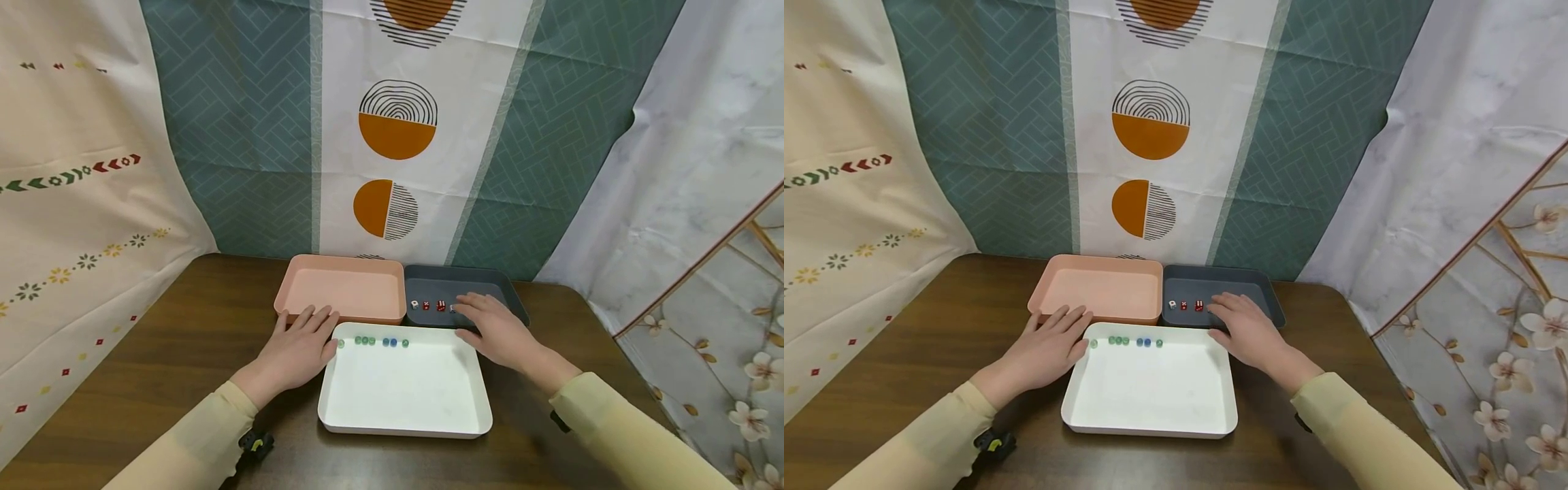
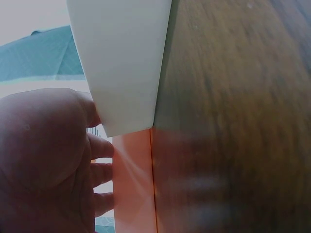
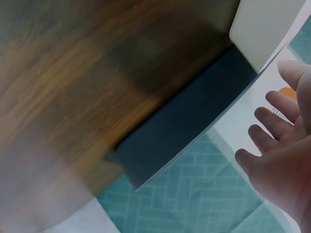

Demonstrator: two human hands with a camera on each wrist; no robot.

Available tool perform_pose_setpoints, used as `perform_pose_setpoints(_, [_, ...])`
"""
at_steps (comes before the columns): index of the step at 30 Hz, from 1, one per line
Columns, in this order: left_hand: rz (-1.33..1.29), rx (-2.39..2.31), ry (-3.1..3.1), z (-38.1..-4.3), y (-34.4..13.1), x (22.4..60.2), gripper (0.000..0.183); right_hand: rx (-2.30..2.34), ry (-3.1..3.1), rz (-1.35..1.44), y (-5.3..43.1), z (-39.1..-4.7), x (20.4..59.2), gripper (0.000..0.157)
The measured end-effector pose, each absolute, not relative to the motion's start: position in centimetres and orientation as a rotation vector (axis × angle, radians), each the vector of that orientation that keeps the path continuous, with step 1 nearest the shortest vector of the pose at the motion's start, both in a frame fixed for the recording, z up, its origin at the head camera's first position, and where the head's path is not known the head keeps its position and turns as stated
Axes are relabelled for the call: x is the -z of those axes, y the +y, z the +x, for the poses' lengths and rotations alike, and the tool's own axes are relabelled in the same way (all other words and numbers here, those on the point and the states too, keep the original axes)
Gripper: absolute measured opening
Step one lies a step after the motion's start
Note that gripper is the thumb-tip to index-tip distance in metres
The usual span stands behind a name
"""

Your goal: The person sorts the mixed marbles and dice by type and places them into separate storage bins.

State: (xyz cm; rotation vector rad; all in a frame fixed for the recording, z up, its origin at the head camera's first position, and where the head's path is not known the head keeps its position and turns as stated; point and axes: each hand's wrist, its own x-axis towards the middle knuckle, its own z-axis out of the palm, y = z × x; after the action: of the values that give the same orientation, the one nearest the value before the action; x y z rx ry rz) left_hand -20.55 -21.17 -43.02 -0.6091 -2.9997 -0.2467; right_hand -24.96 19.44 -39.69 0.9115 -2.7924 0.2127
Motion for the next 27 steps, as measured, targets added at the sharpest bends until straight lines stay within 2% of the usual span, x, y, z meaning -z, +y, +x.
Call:
perform_pose_setpoints(9, [-0.610,0.221,-2.990,-20.5,-21.1,42.8,0.059,-0.186,-2.858,0.957,18.6,-24.1,40.5,0.069])
perform_pose_setpoints(27, [-0.597,0.227,-2.998,-20.6,-21.0,42.9,0.060,-0.198,-2.895,0.993,18.0,-23.5,42.2,0.083])
